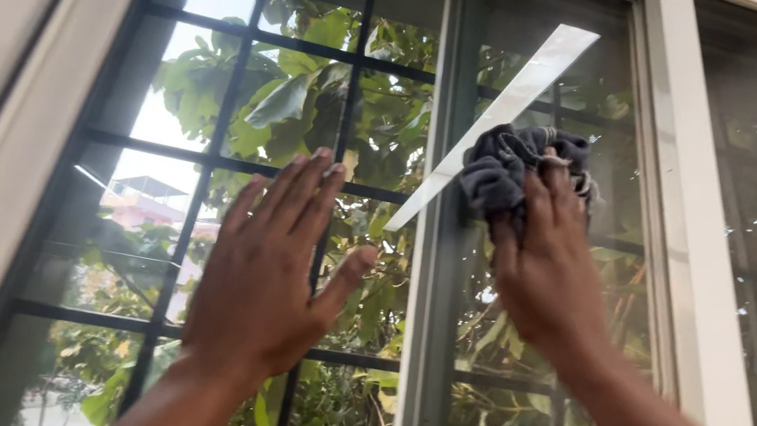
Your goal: The person wipes a sliding window frame and glass pane with a cloth. They pick up a spray bottle from the floor, place it on the windowsill, and continue wiping the window surface and frame.
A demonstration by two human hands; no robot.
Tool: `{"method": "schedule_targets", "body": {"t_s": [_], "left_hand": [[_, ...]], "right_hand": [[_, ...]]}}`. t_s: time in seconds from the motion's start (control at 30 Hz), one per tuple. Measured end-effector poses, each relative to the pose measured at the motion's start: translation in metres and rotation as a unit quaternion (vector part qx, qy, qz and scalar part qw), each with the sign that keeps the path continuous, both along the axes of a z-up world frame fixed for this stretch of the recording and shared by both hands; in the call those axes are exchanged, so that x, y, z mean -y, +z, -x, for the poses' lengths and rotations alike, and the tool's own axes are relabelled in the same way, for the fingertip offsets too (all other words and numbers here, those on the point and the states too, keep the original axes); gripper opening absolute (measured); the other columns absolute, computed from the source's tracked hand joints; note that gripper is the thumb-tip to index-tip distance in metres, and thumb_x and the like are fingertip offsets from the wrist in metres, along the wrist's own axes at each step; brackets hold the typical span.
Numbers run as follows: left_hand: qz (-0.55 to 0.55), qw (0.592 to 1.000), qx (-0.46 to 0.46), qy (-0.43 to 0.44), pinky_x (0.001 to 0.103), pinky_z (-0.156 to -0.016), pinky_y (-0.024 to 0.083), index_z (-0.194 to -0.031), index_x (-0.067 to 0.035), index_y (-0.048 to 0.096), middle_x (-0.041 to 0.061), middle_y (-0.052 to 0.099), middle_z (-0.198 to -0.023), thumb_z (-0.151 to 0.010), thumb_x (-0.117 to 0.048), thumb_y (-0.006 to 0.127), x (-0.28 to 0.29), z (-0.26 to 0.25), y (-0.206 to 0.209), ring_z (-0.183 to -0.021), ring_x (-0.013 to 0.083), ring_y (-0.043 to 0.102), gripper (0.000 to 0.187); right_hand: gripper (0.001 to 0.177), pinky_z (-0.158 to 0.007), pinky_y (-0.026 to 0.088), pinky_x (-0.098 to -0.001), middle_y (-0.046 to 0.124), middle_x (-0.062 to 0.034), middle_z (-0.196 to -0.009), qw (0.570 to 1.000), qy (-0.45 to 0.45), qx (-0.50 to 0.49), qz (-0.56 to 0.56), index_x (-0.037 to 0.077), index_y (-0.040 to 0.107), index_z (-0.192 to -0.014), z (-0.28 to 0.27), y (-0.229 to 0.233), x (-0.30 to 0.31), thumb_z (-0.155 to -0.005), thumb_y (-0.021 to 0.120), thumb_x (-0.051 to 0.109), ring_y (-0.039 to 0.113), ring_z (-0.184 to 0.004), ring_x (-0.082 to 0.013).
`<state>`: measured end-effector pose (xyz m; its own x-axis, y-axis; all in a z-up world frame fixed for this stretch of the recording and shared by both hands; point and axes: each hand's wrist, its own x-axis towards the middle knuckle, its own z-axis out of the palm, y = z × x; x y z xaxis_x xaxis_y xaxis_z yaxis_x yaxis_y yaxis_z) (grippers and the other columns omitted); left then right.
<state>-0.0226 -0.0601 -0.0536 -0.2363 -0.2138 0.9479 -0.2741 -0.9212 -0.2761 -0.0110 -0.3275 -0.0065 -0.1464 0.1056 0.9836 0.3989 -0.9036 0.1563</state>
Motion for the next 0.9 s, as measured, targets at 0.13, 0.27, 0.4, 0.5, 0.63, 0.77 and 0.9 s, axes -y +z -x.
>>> {"method": "schedule_targets", "body": {"t_s": [0.13,0.27,0.4,0.5,0.63,0.77,0.9], "left_hand": [[0.001,1.0,0.002,-0.006,0.044,-0.123,0.014,-0.158,-0.008,0.03,0.013,0.033,-0.163,-0.1,-0.066,0.033,0.003,0.007,0.0,-0.151,0.0254,0.025,0.083],[0.005,1.0,-0.009,-0.01,0.044,-0.123,0.014,-0.16,-0.015,0.032,0.012,0.034,-0.162,-0.099,-0.065,0.037,0.005,0.011,-0.005,-0.151,0.0258,0.026,0.08],[-0.001,1.0,0.009,-0.003,0.046,-0.123,0.015,-0.157,-0.015,0.036,0.013,0.035,-0.162,-0.1,-0.063,0.041,0.005,0.013,-0.004,-0.151,0.0278,0.027,0.075],[-0.004,1.0,0.015,-0.009,0.047,-0.122,0.015,-0.157,-0.014,0.038,0.014,0.035,-0.162,-0.1,-0.062,0.042,0.004,0.012,-0.001,-0.15,0.0289,0.028,0.075],[0.0,1.0,0.008,-0.012,0.046,-0.123,0.016,-0.157,-0.016,0.038,0.013,0.035,-0.162,-0.099,-0.062,0.042,0.004,0.012,-0.004,-0.151,0.028,0.028,0.074],[-0.038,0.999,-0.004,-0.032,0.047,-0.123,0.017,-0.158,-0.012,0.036,0.014,0.035,-0.163,-0.102,-0.06,0.042,-0.006,0.02,-0.004,-0.151,0.0293,0.029,0.073],[-0.006,0.991,-0.13,-0.024,0.042,-0.126,0.022,-0.155,-0.014,0.039,0.008,0.04,-0.163,-0.099,-0.06,0.041,-0.061,0.041,-0.023,-0.153,0.0255,0.032,0.073]], "right_hand": [[0.064,-0.121,0.015,-0.0536,0.024,-0.0264,-0.165,1.0,0.009,-0.003,-0.015,0.0,0.032,-0.155,-0.017,-0.039,0.002,-0.102,0.042,0.036,0.018,-0.152,-0.0432],[0.064,-0.122,0.017,-0.0509,0.027,-0.0232,-0.164,0.999,-0.024,-0.039,0.014,0.007,0.036,-0.153,-0.017,-0.095,0.021,-0.101,0.043,0.042,0.02,-0.153,-0.0416],[0.06,-0.125,0.019,-0.0523,0.031,-0.019,-0.166,0.997,-0.001,-0.058,0.054,0.013,0.04,-0.155,-0.009,-0.077,0.043,-0.104,0.037,0.044,0.023,-0.156,-0.04],[0.063,-0.121,0.022,-0.0521,0.025,-0.0184,-0.168,0.997,0.027,-0.07,-0.026,0.013,0.034,-0.156,-0.008,-0.021,0.049,-0.102,0.035,0.045,0.021,-0.155,-0.0381],[0.066,-0.124,0.013,-0.0538,0.02,-0.0266,-0.166,1.0,-0.004,-0.008,-0.019,0.006,0.026,-0.16,-0.012,-0.004,0.05,-0.106,0.037,0.042,0.015,-0.155,-0.0422],[0.066,-0.123,0.014,-0.0534,0.019,-0.026,-0.166,0.997,-0.005,-0.038,-0.06,0.008,0.029,-0.159,-0.011,-0.044,0.054,-0.102,0.041,0.041,0.013,-0.154,-0.0425],[0.066,-0.118,0.022,-0.0519,0.018,-0.0227,-0.169,0.99,0.028,-0.086,-0.105,0.009,0.033,-0.154,0.001,-0.104,0.055,-0.096,0.042,0.042,0.018,-0.154,-0.0397]]}}
